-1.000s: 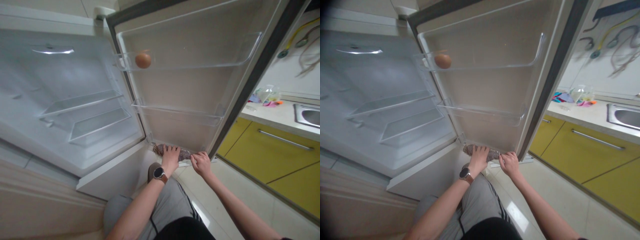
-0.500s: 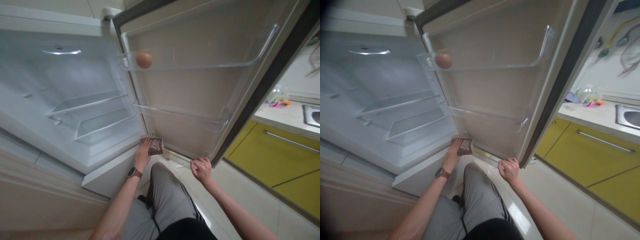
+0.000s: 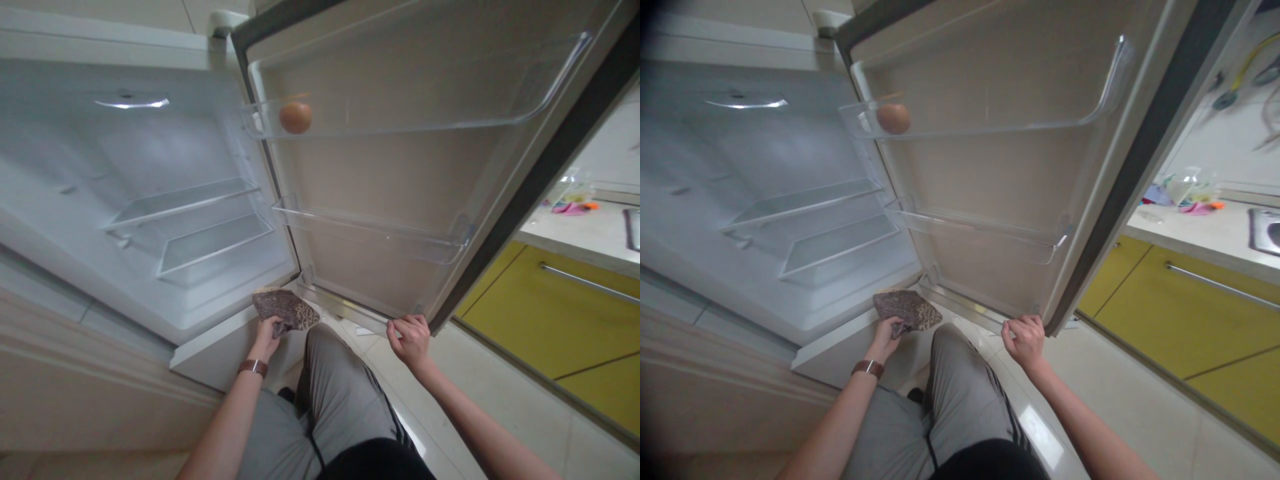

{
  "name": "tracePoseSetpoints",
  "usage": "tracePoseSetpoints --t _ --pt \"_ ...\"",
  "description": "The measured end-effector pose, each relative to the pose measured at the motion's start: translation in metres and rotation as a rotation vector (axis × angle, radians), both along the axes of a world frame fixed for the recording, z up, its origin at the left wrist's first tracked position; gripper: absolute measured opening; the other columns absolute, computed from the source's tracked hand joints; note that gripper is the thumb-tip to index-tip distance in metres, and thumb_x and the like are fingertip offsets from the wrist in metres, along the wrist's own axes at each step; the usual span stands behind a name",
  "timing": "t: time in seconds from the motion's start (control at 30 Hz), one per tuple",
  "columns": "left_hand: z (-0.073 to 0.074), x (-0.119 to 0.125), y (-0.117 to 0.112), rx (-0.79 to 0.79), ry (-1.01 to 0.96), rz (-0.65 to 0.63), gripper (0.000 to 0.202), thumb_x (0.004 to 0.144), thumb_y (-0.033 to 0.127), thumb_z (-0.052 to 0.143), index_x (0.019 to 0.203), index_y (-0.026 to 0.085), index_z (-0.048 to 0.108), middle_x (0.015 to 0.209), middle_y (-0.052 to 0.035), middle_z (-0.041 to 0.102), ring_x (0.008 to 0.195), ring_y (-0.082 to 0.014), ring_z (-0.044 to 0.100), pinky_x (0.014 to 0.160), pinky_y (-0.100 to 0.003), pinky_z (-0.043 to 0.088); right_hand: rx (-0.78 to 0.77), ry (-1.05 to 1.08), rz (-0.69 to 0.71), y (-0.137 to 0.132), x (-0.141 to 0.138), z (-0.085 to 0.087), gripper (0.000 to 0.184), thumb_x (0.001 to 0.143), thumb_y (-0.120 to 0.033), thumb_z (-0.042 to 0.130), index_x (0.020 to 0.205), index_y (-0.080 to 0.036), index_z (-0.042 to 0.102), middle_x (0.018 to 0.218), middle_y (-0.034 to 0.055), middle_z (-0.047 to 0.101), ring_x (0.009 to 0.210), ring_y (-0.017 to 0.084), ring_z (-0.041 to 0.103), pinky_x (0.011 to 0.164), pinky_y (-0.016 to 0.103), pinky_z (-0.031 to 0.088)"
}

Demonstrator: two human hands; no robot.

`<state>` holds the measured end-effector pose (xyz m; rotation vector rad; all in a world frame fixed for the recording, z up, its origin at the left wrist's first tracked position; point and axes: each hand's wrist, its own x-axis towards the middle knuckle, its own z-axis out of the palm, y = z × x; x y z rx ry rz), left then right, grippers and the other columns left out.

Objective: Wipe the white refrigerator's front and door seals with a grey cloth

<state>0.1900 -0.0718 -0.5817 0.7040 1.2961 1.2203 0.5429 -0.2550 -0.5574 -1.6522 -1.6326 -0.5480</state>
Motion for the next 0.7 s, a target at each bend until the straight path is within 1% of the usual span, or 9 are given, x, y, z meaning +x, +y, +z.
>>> tracePoseSetpoints --t 0.07,0.13,0.27,0.33,0.4,0.47,0.53,0.63,0.7 --pt "0.003 -0.006 0.004 -0.037 -0.095 0.017 0.017 0.059 0.005 0.06 0.073 0.014 0.061 0.065 -0.0032 0.069 0.056 -0.018 0.067 0.06 -0.029 0.058 0.076 -0.012 0.013 0.001 -0.001 0.002 0.037 0.096 -0.025 0.057 0.06 -0.019 0.062 0.063 0.0 0.068 0.068 0.012 0.056 0.08 0.032 0.034" --pt "0.01 -0.009 0.012 -0.042 -0.169 0.037 0.017 0.063 0.006 0.061 0.078 0.014 0.063 0.072 -0.0047 0.072 0.062 -0.0181 0.07 0.064 -0.029 0.059 0.122 -0.017 0.027 0.001 -0.002 0.003 0.036 0.095 -0.022 0.06 0.059 -0.018 0.061 0.062 -0.001 0.067 0.067 0.011 0.056 0.08 0.032 0.033" --pt "0.029 0.001 0.034 0.042 -0.247 0.052 0.025 0.071 0.013 0.071 0.096 0.014 0.07 0.091 -0.0068 0.077 0.076 -0.0186 0.074 0.074 -0.03 0.062 0.122 -0.012 0.037 0.0 -0.005 0.005 0.035 0.094 -0.019 0.062 0.059 -0.018 0.059 0.061 -0.0019 0.065 0.068 0.011 0.055 0.08 0.032 0.033" --pt "0.035 0.014 0.044 0.12 -0.192 0.018 0.031 0.071 0.02 0.079 0.1 0.014 0.072 0.095 -0.0079 0.078 0.08 -0.0202 0.075 0.079 -0.033 0.062 0.115 -0.007 0.037 -0.001 -0.006 0.005 0.037 0.094 -0.019 0.061 0.058 -0.018 0.057 0.059 -0.002 0.063 0.067 0.011 0.055 0.08 0.032 0.032" --pt "0.038 0.03 0.052 0.193 -0.064 -0.041 0.038 0.067 0.028 0.086 0.099 0.013 0.074 0.094 -0.0093 0.078 0.082 -0.023 0.075 0.082 -0.038 0.061 0.108 -0.002 0.038 -0.002 -0.008 0.005 0.038 0.094 -0.019 0.061 0.057 -0.017 0.055 0.058 -0.0021 0.062 0.066 0.011 0.054 0.08 0.032 0.032" --pt "0.037 0.043 0.058 0.234 0.037 -0.081 0.043 0.061 0.031 0.09 0.096 0.011 0.075 0.091 -0.0097 0.078 0.084 -0.0253 0.075 0.086 -0.04 0.059 0.109 0.003 0.036 -0.003 -0.009 0.005 0.038 0.094 -0.019 0.06 0.057 -0.017 0.055 0.058 -0.0019 0.062 0.066 0.011 0.053 0.08 0.032 0.032" --pt "0.033 0.05 0.063 0.246 0.061 -0.081 0.045 0.058 0.031 0.092 0.095 0.011 0.076 0.09 -0.0094 0.078 0.088 -0.0268 0.075 0.09 -0.041 0.058 0.116 0.009 0.033 -0.004 -0.011 0.006 0.036 0.095 -0.019 0.06 0.058 -0.018 0.056 0.058 -0.0018 0.061 0.066 0.011 0.053 0.08 0.032 0.033" --pt "0.023 0.051 0.067 0.226 0.042 -0.075 0.042 0.062 0.033 0.09 0.095 0.011 0.076 0.091 -0.0099 0.079 0.093 -0.0285 0.075 0.093 -0.042 0.058 0.119 0.02 0.039 -0.005 -0.014 0.007 0.035 0.095 -0.019 0.06 0.06 -0.018 0.058 0.059 -0.0017 0.062 0.067 0.012 0.053 0.079 0.032 0.033" --pt "0.015 0.049 0.064 0.196 0.012 -0.091 0.038 0.068 0.032 0.088 0.096 0.011 0.076 0.093 -0.0107 0.079 0.095 -0.0282 0.076 0.093 -0.042 0.058 0.125 0.021 0.047 -0.005 -0.015 0.008 0.033 0.095 -0.018 0.06 0.061 -0.018 0.059 0.06 -0.0018 0.063 0.067 0.011 0.053 0.079 0.032 0.033"
